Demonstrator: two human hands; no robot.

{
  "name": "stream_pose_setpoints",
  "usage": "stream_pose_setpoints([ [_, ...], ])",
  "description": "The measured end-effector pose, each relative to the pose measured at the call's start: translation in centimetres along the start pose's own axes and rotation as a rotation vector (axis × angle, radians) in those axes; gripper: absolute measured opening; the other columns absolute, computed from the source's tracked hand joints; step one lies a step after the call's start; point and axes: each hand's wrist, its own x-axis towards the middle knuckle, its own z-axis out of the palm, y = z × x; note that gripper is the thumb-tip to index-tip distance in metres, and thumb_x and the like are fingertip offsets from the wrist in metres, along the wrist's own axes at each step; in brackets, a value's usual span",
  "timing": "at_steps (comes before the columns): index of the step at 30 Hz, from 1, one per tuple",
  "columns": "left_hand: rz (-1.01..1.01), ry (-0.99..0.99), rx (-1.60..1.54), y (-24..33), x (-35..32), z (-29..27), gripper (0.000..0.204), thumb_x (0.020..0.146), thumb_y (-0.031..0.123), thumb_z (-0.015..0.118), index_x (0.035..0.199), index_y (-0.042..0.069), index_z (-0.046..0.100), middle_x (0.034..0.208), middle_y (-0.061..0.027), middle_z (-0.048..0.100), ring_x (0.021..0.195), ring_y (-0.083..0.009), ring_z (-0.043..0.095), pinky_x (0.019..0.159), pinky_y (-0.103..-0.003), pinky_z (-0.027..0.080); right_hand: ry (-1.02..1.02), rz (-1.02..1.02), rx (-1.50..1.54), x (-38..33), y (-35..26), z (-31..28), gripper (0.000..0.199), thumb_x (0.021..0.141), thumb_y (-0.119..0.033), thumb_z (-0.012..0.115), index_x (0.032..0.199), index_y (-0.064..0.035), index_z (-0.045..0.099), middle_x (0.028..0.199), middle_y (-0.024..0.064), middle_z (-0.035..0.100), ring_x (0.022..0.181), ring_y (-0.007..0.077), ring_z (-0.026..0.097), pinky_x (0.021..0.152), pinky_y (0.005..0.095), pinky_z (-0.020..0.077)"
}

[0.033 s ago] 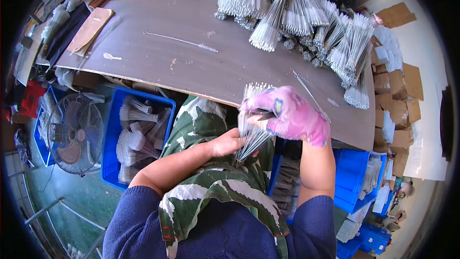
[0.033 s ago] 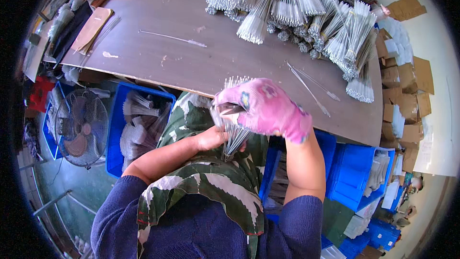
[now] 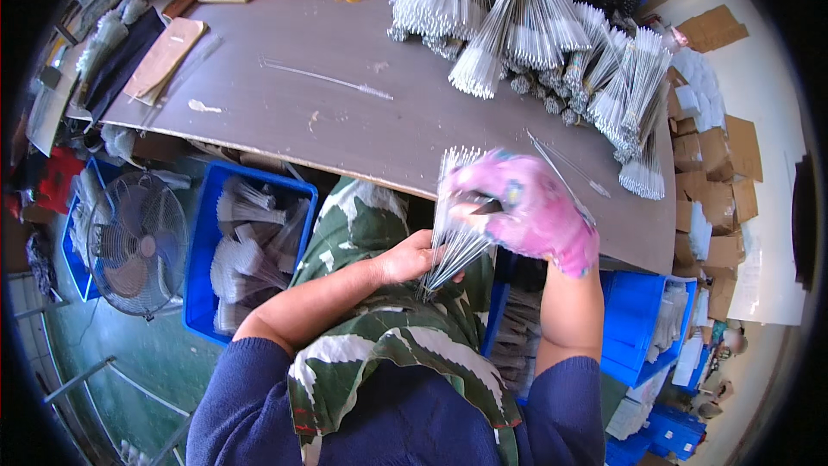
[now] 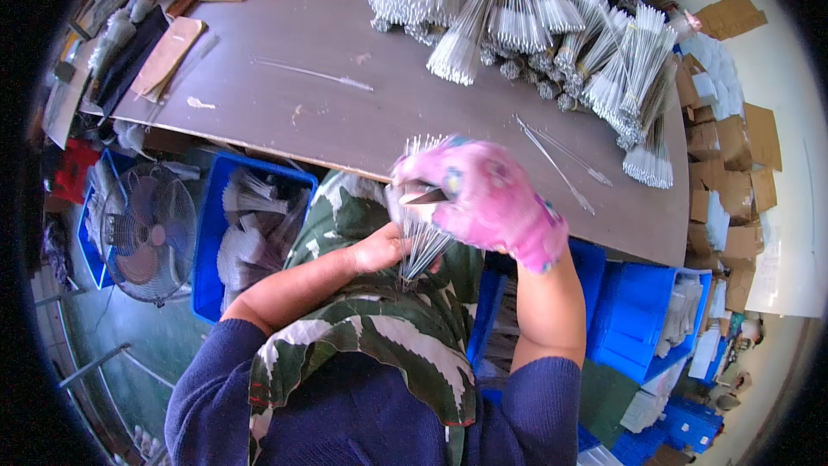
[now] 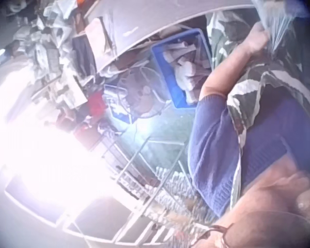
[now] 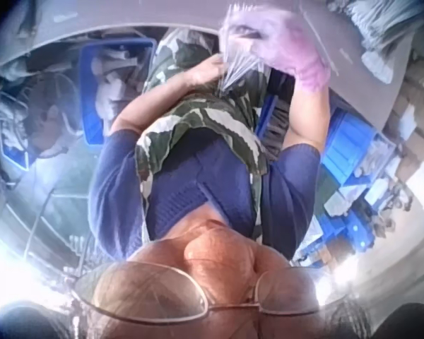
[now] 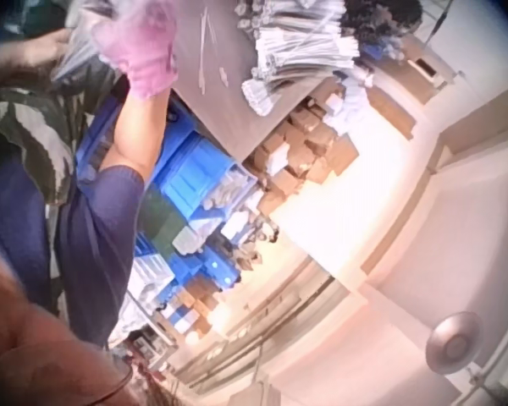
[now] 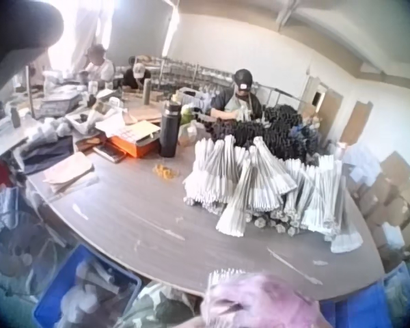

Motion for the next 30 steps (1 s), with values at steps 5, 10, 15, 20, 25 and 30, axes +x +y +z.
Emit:
stream_pose_setpoints([
  [5,0.122,0.623,0.224,4.4,1.6,-0.7,0.035,0.096,0.029,0.04,0.088,0.001,0.058,0.075,-0.0046,0.061,0.068,-0.0093,0.058,0.061,-0.025,0.047,0.943,0.355,0.459,-2.7,1.6,-0.4,0.02,0.084,-0.013,0.062,0.102,-0.005,0.059,0.086,0.0018,0.062,0.074,0.0078,0.055,0.065,0.0221,0.0453],
  [10,0.281,0.779,0.373,4.5,4.6,-2.1,0.027,0.093,0.021,0.045,0.103,-0.002,0.055,0.081,-0.0132,0.064,0.075,-0.0188,0.061,0.069,-0.033,0.048,0.758,0.436,0.609,-2.6,3.3,8.8,0.072,0.066,-0.03,0.079,0.122,0.001,0.046,0.106,0.0059,0.055,0.087,0.0123,0.055,0.07,0.0253,0.045],
  [15,0.332,0.809,0.46,3.8,5.3,-0.6,0.027,0.092,0.02,0.047,0.105,-0.003,0.055,0.089,-0.0138,0.064,0.083,-0.0186,0.06,0.075,-0.032,0.046,0.902,0.506,0.514,-0.4,4.9,11.5,0.04,0.08,-0.021,0.064,0.11,0.0028,0.051,0.094,0.0113,0.061,0.084,0.0179,0.058,0.073,0.0302,0.046],
  [20,0.275,0.672,-0.091,5.2,3.9,1.0,0.032,0.095,0.024,0.045,0.113,0.0,0.054,0.1,-0.0034,0.06,0.091,-0.0107,0.055,0.081,-0.027,0.044,1.061,0.488,0.514,-1.9,4.5,11.0,0.028,0.087,-0.014,0.056,0.109,0.0029,0.052,0.096,0.0065,0.06,0.082,0.0131,0.054,0.075,0.0282,0.0436],
  [25,0.229,0.598,-0.52,4.6,2.8,1.8,0.036,0.094,0.027,0.047,0.119,0.001,0.05,0.11,-0.0044,0.057,0.096,-0.0115,0.055,0.084,-0.027,0.044,1.072,0.543,0.528,-2.9,3.6,11.4,0.028,0.088,-0.018,0.056,0.108,0.002,0.053,0.097,0.0059,0.06,0.083,0.0124,0.053,0.076,0.0283,0.0431],
  [30,0.188,0.463,-0.516,4.2,2.3,1.7,0.032,0.09,0.02,0.055,0.118,0.005,0.051,0.11,-0.0038,0.058,0.098,-0.0122,0.055,0.084,-0.03,0.045,0.985,0.471,0.623,-3.6,4.4,11.9,0.029,0.088,-0.017,0.053,0.109,0.0027,0.052,0.094,0.0114,0.061,0.082,0.0192,0.057,0.076,0.0333,0.044],
])
